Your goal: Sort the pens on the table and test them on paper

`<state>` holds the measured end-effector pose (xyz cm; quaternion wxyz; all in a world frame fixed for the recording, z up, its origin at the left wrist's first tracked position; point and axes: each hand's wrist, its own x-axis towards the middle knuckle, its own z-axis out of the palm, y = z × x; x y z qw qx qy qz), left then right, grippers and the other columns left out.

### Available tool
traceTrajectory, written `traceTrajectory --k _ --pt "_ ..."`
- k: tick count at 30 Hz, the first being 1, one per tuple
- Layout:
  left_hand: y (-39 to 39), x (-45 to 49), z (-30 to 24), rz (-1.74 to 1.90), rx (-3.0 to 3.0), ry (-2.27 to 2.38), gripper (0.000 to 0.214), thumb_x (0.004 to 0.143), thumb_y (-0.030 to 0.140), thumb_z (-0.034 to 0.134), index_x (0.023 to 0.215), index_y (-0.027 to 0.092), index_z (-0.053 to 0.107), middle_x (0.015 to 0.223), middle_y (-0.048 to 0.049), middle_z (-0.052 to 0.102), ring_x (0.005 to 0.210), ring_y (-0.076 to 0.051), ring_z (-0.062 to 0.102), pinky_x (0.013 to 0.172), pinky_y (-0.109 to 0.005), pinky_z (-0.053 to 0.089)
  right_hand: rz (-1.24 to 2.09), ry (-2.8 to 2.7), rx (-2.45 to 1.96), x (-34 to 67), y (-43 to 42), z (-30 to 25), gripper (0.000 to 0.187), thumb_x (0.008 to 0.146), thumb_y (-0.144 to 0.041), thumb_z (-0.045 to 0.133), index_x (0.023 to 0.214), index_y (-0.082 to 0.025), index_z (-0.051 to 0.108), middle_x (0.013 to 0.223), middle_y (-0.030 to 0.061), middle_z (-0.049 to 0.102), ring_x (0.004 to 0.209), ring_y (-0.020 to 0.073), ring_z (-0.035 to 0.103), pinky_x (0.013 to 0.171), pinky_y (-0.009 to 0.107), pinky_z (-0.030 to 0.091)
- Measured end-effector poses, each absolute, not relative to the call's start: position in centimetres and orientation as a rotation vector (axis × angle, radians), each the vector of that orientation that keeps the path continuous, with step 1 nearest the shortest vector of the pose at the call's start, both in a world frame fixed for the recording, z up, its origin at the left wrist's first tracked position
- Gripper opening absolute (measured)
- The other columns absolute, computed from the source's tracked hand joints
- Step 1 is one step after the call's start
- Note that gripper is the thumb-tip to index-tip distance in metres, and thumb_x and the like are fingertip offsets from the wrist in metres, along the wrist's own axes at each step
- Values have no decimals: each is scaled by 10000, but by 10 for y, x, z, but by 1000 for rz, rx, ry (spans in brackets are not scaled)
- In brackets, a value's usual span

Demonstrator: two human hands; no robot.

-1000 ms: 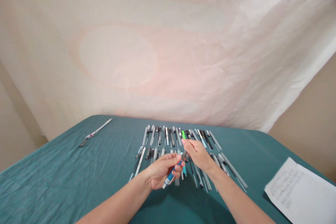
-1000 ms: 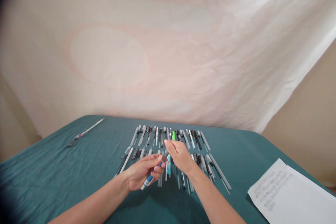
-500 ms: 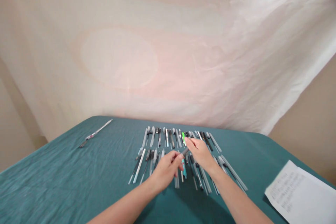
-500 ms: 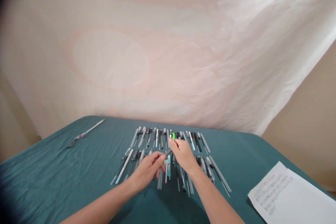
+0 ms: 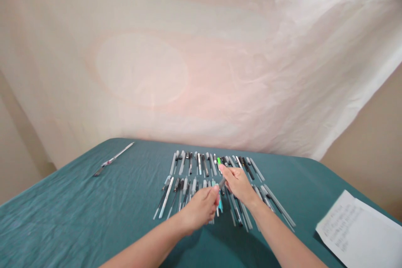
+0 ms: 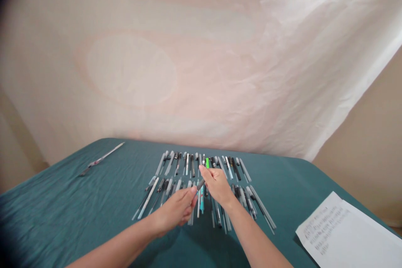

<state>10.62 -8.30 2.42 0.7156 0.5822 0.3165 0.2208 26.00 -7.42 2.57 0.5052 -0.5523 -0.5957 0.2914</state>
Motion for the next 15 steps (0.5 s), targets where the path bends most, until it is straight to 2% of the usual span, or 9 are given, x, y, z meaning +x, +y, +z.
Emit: traceTrajectory --k 5,11,15 --pt "-80 97 40 203 860 384 388 830 521 359 661 177 415 461 89 209 375 -46 93 361 -173 54 944 -1438 -1250 264 -77 31 484 792 -567 379 473 -207 335 338 -74 293 312 64 248 345 219 171" --pt "-71 93 32 175 699 327 351 845 469 384 707 157 469 481 78 237 360 -35 116 328 -149 58 1073 -1547 -1259 274 -77 38 494 771 -595 392 479 -197 384 357 -65 382 309 75 353 356 213 279" --pt "-67 94 25 150 688 319 366 842 472 388 736 140 499 491 74 264 358 -30 150 327 -149 70 1095 -1663 -1256 282 -80 47 468 778 -575 403 530 -182 452 432 -44 472 384 88 428 415 210 335"
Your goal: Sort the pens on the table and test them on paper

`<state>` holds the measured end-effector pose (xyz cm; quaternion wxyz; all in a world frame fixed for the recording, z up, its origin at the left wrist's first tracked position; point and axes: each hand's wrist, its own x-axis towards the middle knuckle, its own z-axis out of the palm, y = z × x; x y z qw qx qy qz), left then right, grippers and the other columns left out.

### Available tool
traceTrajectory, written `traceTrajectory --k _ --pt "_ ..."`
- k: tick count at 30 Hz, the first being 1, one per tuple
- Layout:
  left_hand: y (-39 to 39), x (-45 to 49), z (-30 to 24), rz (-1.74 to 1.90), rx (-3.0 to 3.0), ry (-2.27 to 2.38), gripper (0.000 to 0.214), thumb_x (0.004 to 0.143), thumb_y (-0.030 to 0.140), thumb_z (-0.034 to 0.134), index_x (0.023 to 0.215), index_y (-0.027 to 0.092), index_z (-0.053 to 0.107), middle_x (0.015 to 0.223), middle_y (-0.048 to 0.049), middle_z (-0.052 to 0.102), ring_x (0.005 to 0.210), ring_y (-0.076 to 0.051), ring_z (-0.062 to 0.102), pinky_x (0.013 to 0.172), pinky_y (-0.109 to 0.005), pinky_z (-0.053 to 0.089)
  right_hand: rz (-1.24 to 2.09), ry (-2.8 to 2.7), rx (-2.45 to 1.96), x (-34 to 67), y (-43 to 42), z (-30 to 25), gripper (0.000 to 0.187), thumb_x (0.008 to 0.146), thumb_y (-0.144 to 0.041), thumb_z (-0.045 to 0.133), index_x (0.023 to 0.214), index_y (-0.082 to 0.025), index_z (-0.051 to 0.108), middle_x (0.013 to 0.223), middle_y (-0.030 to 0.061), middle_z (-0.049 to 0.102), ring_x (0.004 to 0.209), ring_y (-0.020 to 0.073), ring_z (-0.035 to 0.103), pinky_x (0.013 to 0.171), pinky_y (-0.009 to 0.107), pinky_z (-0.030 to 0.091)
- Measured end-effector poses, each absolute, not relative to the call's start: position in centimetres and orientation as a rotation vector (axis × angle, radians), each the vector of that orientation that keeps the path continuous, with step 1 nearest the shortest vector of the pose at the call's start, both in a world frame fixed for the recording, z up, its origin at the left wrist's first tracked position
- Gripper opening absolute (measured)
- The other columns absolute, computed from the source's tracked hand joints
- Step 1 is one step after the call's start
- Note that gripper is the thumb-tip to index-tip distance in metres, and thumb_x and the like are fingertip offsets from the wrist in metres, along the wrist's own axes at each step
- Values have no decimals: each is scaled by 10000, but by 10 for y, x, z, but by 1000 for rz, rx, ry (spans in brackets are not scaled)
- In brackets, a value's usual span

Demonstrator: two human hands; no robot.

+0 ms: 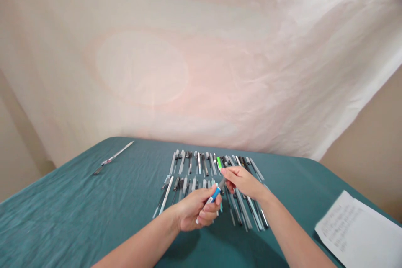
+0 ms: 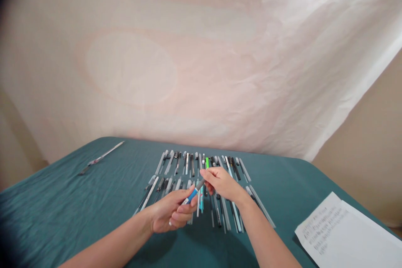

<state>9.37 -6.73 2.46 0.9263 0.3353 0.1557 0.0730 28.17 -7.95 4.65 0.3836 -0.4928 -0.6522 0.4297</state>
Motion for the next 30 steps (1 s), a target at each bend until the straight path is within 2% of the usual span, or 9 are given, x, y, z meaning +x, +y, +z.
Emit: traceTrajectory --k 3,6,10,14,20,26,30 --pt "-67 95 22 195 737 340 378 836 480 392 770 130 520 487 75 291 359 -30 179 336 -154 94 1102 -1749 -1234 287 -82 52 427 791 -537 423 602 -166 522 523 -14 558 487 106 499 486 213 370" --pt "-70 100 21 332 890 419 384 818 495 414 772 132 529 477 73 331 358 -32 230 354 -164 129 1175 -1637 -1254 289 -81 50 390 785 -524 446 664 -163 529 599 -3 590 520 114 535 488 215 381" --pt "-76 105 20 465 1068 526 410 801 524 415 756 134 533 469 69 364 363 -39 280 368 -180 157 1125 -1481 -1314 287 -77 42 355 746 -497 526 635 -161 499 557 -12 578 471 94 496 462 207 369" --pt "-77 104 19 465 1053 520 434 796 545 406 756 133 536 475 73 351 367 -34 266 379 -186 152 1117 -1469 -1285 287 -78 44 318 720 -444 588 636 -142 535 539 -13 578 456 72 460 459 195 352" --pt "-76 102 22 421 994 460 450 780 564 416 788 132 541 470 78 336 368 -34 253 388 -184 157 1333 -1355 -1150 290 -81 51 327 691 -435 628 787 -122 622 698 31 622 562 92 524 470 189 373" --pt "-77 105 22 529 1064 509 460 776 567 417 796 129 555 470 78 337 379 -43 260 388 -193 176 1246 -1276 -1240 282 -77 41 297 664 -416 662 660 -132 577 577 -2 584 510 82 487 464 194 369" --pt "-75 103 21 478 995 477 439 785 551 420 794 133 551 471 78 339 376 -38 255 394 -188 158 1300 -1295 -1152 282 -80 46 253 672 -368 673 708 -124 620 662 14 606 561 81 490 493 192 365"
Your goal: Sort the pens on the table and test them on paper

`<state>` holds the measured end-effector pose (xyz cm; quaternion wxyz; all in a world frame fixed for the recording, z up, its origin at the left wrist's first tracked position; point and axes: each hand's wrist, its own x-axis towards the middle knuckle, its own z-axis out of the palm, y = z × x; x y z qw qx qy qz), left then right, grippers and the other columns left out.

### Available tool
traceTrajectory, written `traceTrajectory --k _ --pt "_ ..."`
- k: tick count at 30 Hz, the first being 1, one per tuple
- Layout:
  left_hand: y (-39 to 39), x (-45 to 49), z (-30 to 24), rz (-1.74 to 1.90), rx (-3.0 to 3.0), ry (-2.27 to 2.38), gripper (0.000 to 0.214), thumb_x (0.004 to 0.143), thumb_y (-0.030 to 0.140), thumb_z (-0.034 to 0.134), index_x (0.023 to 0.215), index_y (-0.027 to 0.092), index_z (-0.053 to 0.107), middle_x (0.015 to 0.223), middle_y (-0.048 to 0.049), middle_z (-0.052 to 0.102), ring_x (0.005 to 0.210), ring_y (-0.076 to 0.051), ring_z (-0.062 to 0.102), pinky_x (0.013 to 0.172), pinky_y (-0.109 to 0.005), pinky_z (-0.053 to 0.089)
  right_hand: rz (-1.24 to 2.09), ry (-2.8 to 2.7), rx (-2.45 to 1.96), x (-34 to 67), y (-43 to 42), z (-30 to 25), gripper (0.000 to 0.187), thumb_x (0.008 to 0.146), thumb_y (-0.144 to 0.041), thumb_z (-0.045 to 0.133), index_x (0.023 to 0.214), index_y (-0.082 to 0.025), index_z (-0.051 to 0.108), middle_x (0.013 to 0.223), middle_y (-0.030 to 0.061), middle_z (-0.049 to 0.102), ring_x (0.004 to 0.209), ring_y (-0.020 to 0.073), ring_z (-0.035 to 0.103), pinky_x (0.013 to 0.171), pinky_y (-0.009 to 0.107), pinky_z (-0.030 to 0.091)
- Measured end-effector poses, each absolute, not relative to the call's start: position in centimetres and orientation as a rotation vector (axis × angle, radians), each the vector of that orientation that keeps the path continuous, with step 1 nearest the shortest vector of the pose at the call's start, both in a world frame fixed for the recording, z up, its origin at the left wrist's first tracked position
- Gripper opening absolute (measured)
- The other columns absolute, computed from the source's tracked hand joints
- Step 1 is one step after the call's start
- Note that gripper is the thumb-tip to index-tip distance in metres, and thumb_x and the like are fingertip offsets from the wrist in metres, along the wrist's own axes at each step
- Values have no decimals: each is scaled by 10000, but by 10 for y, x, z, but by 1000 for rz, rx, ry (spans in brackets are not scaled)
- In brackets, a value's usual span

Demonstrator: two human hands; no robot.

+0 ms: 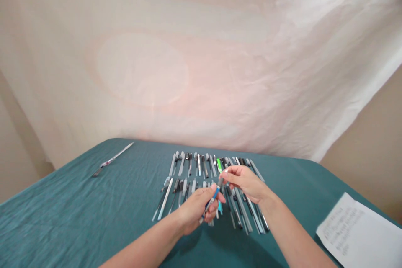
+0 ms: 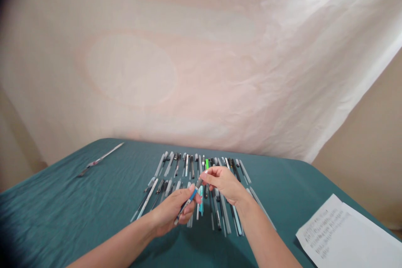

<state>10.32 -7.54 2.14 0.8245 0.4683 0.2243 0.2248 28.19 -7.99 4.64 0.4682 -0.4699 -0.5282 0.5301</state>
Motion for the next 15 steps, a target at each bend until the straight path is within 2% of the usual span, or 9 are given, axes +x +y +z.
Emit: traceTrajectory --k 7,12,15 --pt "-73 101 20 425 872 394 415 807 523 414 815 131 549 479 78 326 374 -33 249 397 -179 140 1511 -1183 -973 279 -84 51 282 700 -369 649 877 -149 644 862 43 618 688 101 530 578 210 399" --pt "-75 103 18 481 912 412 406 811 510 420 824 127 555 488 71 348 385 -36 272 400 -185 158 1387 -1137 -1089 272 -82 45 234 678 -368 671 697 -151 585 620 -20 570 562 80 484 530 204 379" --pt "-75 102 18 480 923 416 407 811 508 420 824 125 559 495 70 351 386 -35 275 402 -187 156 1380 -1111 -1066 272 -81 45 201 649 -299 709 679 -144 584 638 -26 568 544 59 461 521 185 368"
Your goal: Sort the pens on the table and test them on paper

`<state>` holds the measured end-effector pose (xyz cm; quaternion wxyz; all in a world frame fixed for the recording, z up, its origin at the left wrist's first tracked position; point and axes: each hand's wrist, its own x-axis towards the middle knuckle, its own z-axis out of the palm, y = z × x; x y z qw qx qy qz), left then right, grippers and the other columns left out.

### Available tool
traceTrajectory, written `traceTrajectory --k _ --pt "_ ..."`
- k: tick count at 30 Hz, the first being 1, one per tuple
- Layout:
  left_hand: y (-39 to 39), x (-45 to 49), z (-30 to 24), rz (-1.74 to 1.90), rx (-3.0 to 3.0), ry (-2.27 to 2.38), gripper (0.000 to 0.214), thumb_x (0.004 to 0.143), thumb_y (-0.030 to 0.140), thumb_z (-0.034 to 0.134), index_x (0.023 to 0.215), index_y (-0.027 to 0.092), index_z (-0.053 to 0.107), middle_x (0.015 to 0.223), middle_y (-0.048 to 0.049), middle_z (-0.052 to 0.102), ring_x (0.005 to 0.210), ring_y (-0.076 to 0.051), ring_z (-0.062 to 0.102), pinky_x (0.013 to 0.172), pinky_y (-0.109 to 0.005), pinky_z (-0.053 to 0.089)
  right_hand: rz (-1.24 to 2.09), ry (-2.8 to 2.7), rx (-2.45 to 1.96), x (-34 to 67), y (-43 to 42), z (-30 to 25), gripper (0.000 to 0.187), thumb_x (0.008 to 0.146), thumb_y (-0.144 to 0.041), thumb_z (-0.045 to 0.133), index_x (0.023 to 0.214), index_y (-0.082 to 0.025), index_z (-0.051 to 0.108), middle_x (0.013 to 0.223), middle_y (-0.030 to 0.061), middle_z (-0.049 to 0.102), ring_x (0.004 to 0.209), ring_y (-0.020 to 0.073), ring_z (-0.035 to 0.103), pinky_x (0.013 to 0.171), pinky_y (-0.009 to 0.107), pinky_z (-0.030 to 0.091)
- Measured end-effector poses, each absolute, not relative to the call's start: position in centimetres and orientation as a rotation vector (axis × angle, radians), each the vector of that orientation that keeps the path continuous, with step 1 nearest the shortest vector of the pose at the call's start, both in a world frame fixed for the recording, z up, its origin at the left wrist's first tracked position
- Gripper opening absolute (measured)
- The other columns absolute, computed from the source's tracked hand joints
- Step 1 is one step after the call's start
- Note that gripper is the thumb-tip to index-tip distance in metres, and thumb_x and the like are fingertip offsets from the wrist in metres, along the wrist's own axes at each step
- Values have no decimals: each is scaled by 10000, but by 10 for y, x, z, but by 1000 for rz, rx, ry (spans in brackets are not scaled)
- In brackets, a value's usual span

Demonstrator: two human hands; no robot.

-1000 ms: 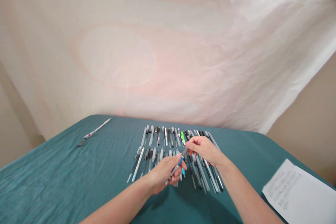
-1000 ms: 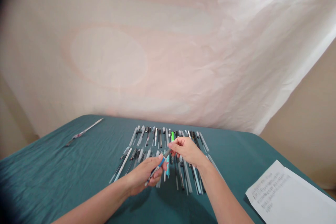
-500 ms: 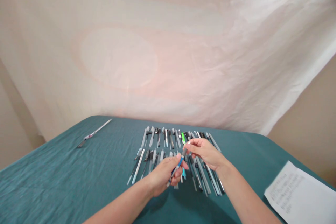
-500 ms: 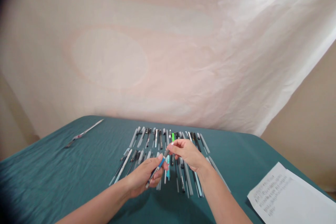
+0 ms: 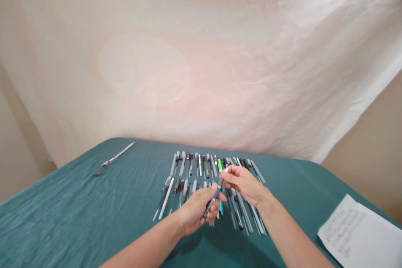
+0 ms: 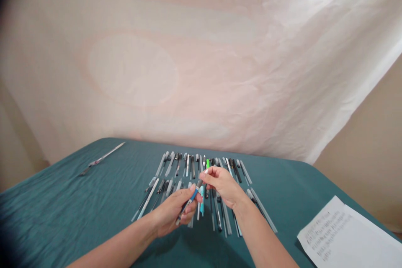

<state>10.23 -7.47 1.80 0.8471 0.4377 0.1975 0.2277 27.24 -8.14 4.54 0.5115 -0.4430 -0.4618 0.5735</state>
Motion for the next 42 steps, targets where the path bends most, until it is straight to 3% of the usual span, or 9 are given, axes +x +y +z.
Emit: traceTrajectory --k 6,9,15,32,35,39,42 --pt "-75 102 19 439 868 395 400 810 500 428 829 124 563 496 68 351 389 -34 270 410 -187 151 1560 -1058 -900 276 -83 49 209 678 -242 690 851 -134 645 864 32 610 657 72 526 586 188 408" --pt "-76 102 19 435 857 395 402 813 499 424 829 123 566 497 67 347 388 -34 266 410 -189 148 1586 -1029 -905 272 -83 46 232 716 -301 651 888 -146 633 903 47 613 707 99 546 592 206 423" --pt "-75 102 16 439 860 404 389 814 487 435 832 121 565 507 64 357 397 -35 279 412 -187 165 1368 -1083 -1124 267 -82 44 253 684 -366 669 663 -144 548 600 -23 555 531 71 474 506 197 390" --pt "-74 97 23 267 640 285 374 841 454 407 805 117 565 495 69 298 376 -33 229 386 -180 121 1556 -1070 -956 277 -85 51 252 678 -320 685 857 -145 648 850 46 631 668 97 551 555 196 429" --pt "-74 99 22 310 659 283 371 846 450 401 813 118 563 496 66 307 378 -33 239 387 -179 118 1509 -1075 -999 273 -85 49 249 715 -373 640 820 -147 633 799 35 624 680 107 549 551 207 429" --pt "-73 100 17 345 678 302 363 847 449 401 823 123 559 501 63 321 385 -32 255 392 -175 120 1378 -1042 -1109 269 -83 47 278 633 -401 699 664 -149 584 619 -18 584 556 80 501 498 194 389" --pt "-72 100 16 340 678 309 360 849 445 399 819 123 557 502 61 328 386 -30 260 393 -174 124 1374 -1061 -1102 270 -84 50 273 610 -379 720 677 -143 600 641 -10 602 555 77 501 495 189 373"
